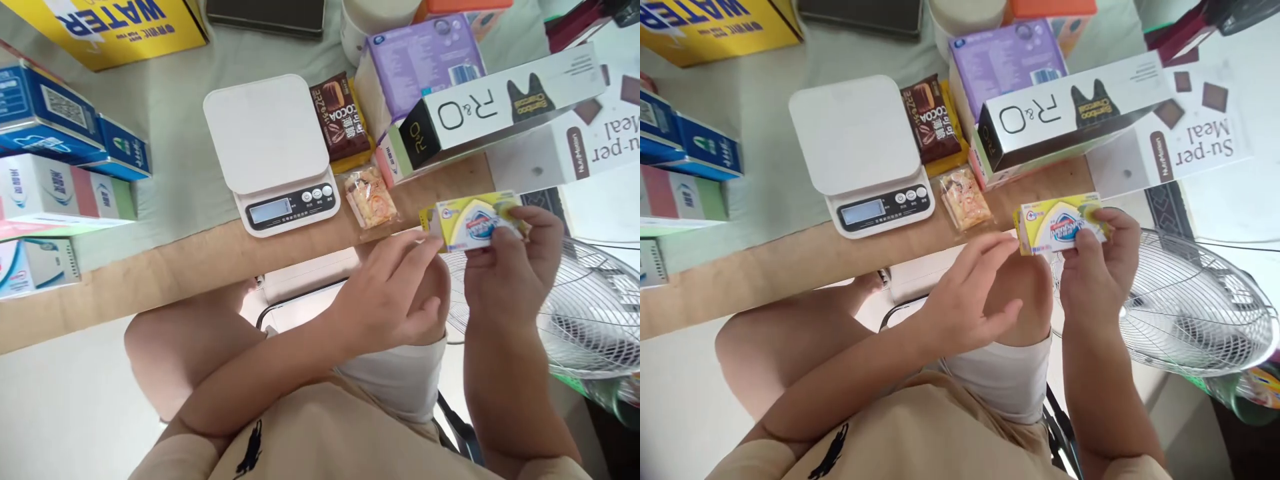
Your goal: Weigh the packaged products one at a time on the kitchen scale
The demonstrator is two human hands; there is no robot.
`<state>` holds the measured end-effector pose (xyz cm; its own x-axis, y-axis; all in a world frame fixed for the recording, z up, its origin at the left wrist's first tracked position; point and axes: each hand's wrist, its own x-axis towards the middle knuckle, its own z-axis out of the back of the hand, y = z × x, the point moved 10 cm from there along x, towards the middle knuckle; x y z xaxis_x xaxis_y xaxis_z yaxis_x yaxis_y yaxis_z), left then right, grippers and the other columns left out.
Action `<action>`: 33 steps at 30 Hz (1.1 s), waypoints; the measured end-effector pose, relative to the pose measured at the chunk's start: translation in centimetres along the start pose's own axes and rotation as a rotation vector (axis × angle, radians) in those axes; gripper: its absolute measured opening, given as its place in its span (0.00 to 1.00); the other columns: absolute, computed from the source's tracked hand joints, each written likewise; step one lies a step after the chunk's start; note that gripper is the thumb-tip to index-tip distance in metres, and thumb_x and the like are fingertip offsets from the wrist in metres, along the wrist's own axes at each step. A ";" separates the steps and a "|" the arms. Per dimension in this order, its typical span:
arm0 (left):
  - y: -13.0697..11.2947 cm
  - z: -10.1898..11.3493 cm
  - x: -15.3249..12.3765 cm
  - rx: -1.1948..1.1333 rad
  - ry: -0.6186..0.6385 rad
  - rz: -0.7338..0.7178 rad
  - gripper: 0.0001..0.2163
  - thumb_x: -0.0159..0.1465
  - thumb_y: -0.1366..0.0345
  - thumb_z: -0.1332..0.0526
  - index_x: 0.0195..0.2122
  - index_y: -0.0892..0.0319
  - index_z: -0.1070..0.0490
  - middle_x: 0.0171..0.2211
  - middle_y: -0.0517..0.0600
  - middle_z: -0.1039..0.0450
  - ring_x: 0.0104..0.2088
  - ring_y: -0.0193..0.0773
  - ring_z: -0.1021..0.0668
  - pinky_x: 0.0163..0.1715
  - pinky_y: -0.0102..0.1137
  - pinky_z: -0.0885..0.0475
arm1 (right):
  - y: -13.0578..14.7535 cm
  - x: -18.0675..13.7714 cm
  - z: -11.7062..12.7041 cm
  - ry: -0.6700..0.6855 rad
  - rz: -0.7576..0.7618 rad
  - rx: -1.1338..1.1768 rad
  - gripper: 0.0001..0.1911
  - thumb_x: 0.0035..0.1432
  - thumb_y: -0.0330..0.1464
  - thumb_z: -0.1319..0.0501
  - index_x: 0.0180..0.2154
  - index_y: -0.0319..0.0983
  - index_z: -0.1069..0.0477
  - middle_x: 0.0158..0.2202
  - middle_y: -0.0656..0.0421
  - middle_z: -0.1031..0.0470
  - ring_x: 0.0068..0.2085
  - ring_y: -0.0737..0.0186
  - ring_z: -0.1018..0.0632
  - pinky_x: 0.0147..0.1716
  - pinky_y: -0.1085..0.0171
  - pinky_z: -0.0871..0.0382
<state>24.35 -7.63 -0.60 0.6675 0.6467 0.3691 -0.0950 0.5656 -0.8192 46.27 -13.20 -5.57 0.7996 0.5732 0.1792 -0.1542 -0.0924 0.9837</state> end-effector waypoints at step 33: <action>0.3 -4.8 4.4 -0.071 0.030 0.231 0.26 0.65 0.60 0.44 0.62 0.70 0.34 0.58 0.66 0.28 0.60 0.53 0.23 0.59 0.45 0.21 | 0.2 -2.7 -3.8 0.245 -0.175 -0.478 0.12 0.62 0.41 0.39 0.44 0.43 0.36 0.37 0.58 0.25 0.33 0.68 0.22 0.28 0.67 0.29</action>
<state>30.78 -7.08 -1.35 0.6558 0.7386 0.1562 -0.1962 0.3665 -0.9095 41.94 -11.68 -5.90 0.6875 0.7245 -0.0502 -0.3229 0.3669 0.8724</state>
